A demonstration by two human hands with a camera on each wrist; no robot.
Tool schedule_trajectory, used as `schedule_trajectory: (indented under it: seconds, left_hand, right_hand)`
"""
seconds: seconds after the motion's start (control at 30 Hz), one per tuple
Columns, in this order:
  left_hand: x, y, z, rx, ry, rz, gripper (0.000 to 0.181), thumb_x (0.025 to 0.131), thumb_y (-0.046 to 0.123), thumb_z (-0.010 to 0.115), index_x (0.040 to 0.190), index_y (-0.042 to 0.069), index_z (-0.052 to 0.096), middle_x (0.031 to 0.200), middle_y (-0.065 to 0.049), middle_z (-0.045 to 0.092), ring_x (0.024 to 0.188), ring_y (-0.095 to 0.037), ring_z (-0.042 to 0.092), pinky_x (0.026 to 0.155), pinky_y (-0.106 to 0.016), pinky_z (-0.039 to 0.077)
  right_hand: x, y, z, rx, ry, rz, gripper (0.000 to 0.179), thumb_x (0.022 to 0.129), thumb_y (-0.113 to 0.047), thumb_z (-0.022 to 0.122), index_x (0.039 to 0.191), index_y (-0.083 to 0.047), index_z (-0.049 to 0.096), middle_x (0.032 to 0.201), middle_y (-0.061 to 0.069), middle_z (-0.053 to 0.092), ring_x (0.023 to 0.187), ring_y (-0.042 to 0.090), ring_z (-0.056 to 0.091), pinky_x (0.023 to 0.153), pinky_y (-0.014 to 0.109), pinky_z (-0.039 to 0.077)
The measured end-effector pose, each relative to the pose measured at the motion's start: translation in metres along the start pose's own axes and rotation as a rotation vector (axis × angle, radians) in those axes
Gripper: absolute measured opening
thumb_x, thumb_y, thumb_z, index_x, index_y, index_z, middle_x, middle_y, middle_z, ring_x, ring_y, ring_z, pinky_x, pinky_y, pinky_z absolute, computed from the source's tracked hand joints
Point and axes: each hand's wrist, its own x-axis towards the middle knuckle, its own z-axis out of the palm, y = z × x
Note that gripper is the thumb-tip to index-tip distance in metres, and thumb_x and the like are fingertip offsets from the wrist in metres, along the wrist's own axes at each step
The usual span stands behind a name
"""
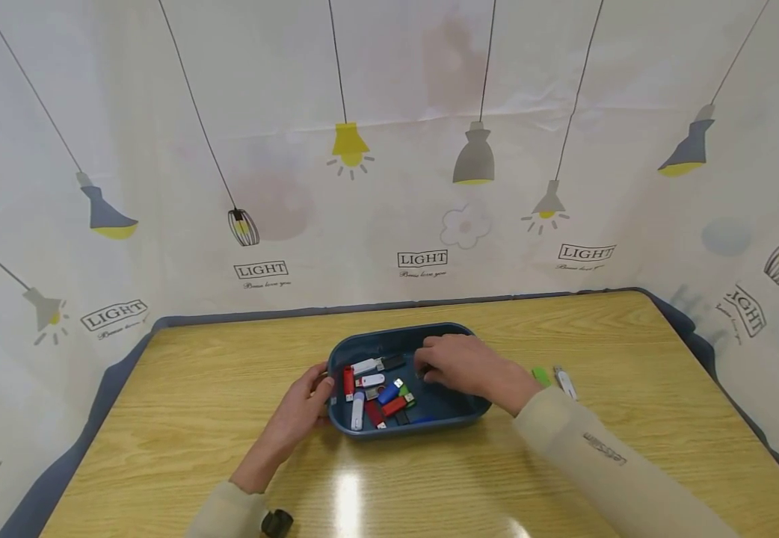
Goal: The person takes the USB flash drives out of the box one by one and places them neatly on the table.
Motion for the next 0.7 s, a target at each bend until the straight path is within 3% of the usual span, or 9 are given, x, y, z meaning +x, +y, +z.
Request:
schedule_trajectory:
  seconds: [0.17,0.4,0.7]
  left_hand:
    - [0.000,0.000,0.001,0.002,0.002,-0.003,0.045,0.110,0.016,0.046,0.149,-0.006,0.046,0.149,-0.028,0.052,0.141,-0.042,0.046,0.116,-0.057,0.038]
    - [-0.001,0.001,0.001,-0.021,-0.010,-0.016,0.045,0.110,0.016,0.045,0.150,-0.005,0.046,0.150,-0.028,0.050,0.139,-0.041,0.048,0.108,-0.055,0.047]
    - [-0.001,0.001,0.001,-0.021,0.000,-0.014,0.045,0.110,0.016,0.045,0.150,-0.005,0.046,0.150,-0.028,0.051,0.140,-0.041,0.048,0.112,-0.056,0.043]
  right_hand:
    - [-0.010,0.000,-0.005,0.024,0.048,0.013,0.011,0.094,-0.019,0.077,0.105,-0.018,0.075,0.097,-0.006,0.067,0.085,0.011,0.065,0.073,0.034,0.057]
    - [-0.025,-0.003,-0.015,0.061,0.084,0.088,0.016,0.095,-0.018,0.076,0.111,-0.017,0.074,0.102,-0.007,0.068,0.089,0.011,0.067,0.075,0.033,0.058]
    - [-0.045,-0.003,-0.027,0.062,0.160,0.121,0.018,0.097,-0.020,0.074,0.114,-0.016,0.074,0.104,-0.007,0.068,0.089,0.010,0.067,0.074,0.035,0.058]
